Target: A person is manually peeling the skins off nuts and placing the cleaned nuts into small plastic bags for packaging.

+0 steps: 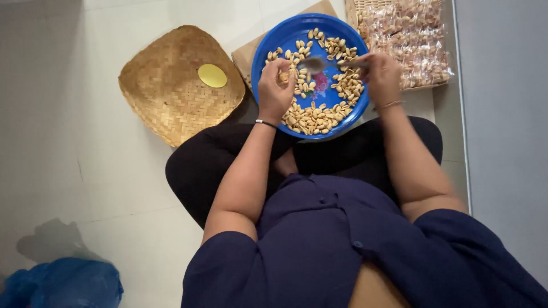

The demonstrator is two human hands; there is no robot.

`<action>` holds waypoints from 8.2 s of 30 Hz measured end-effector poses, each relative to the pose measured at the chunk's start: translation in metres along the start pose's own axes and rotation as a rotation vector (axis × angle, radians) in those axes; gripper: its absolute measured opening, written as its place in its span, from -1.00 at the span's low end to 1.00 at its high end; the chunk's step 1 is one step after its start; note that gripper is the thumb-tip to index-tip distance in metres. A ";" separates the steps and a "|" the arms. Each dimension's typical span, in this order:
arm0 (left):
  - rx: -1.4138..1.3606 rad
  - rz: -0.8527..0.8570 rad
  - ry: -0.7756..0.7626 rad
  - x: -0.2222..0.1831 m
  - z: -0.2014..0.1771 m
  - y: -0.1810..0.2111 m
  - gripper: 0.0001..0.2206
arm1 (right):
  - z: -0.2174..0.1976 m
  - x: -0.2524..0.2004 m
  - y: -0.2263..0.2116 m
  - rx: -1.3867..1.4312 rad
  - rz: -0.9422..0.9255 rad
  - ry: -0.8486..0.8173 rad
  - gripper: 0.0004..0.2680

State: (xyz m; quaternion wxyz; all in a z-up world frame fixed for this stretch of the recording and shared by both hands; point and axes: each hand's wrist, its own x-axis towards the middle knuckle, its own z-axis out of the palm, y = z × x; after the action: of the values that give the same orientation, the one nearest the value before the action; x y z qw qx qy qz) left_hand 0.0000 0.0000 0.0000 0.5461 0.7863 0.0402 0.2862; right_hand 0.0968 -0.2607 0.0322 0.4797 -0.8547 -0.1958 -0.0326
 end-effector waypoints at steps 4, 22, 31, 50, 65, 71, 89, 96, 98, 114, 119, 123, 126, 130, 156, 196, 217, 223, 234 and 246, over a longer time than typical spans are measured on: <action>-0.155 -0.077 0.074 -0.001 0.009 -0.008 -0.71 | 0.036 -0.008 0.020 0.360 0.212 -0.172 -0.65; 0.058 -0.033 -0.188 -0.008 0.008 0.003 -0.77 | -0.057 -0.001 -0.102 0.166 0.102 0.056 -0.60; -0.008 -0.126 -0.175 -0.012 0.012 0.002 -0.78 | -0.046 -0.015 -0.143 -0.285 -0.352 -0.057 -0.55; -0.249 -0.244 -0.146 -0.016 0.013 0.001 -0.71 | -0.034 -0.024 -0.119 -0.174 -0.465 0.005 -0.77; -0.419 -0.241 -0.192 -0.012 0.011 0.004 -0.78 | -0.043 -0.033 -0.015 0.066 0.329 -0.040 -0.70; -0.347 -0.255 -0.190 -0.008 0.005 0.014 -0.80 | 0.011 -0.042 0.004 0.352 0.644 -0.120 -0.72; -0.012 -0.239 -0.390 -0.012 0.007 0.020 -0.74 | -0.060 -0.030 -0.088 0.076 0.064 0.062 -0.65; -0.041 -0.280 -0.367 -0.013 0.006 0.019 -0.70 | -0.055 -0.029 -0.079 0.224 0.254 0.113 -0.66; -0.090 -0.283 -0.346 -0.010 0.003 0.024 -0.74 | -0.053 -0.023 -0.077 0.262 0.369 0.162 -0.67; -0.509 -0.373 -0.337 -0.007 0.004 0.006 -0.73 | -0.065 -0.027 0.025 -0.221 -0.407 0.223 -0.59; -0.482 -0.352 -0.375 -0.003 -0.005 0.023 -0.75 | -0.049 -0.014 0.047 -0.110 -0.234 0.079 -0.58; -0.450 -0.336 -0.389 -0.002 -0.010 0.030 -0.78 | -0.041 -0.027 0.051 0.158 0.040 -0.156 -0.60; -0.547 -0.338 -0.363 -0.001 -0.009 0.036 -0.74 | -0.042 -0.030 0.048 0.198 0.406 -0.212 -0.74; -0.731 -0.307 -0.307 -0.006 0.002 0.008 -0.72 | -0.042 -0.030 0.066 0.187 0.279 -0.204 -0.91; -0.551 -0.332 -0.276 -0.002 0.024 -0.007 -0.71 | 0.048 0.015 -0.034 0.373 -0.190 -0.311 -0.75; -0.267 -0.366 -0.191 0.003 0.019 0.014 -0.96 | 0.058 0.022 -0.037 0.252 0.002 -0.357 -0.77; 0.697 -0.580 -0.372 0.039 -0.054 -0.029 -0.46 | 0.105 0.172 0.008 -0.393 -0.775 -0.408 -0.87; 0.698 -0.667 -0.457 0.042 -0.049 -0.028 -0.45 | 0.033 0.165 0.042 -0.394 -0.414 -0.420 -0.94; 0.708 -0.680 -0.472 0.042 -0.049 -0.022 -0.44 | 0.100 0.103 0.001 -0.251 -0.352 -0.475 -0.92; 0.719 -0.694 -0.516 0.045 -0.048 -0.025 -0.36 | 0.056 0.164 0.071 -0.602 -0.748 -0.161 -0.95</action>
State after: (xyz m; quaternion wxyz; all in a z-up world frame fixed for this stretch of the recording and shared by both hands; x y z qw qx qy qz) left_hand 0.0200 0.0674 0.0083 0.2982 0.9081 0.2567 -0.1437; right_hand 0.2670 -0.1969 -0.0154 0.1501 -0.8262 -0.5081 -0.1918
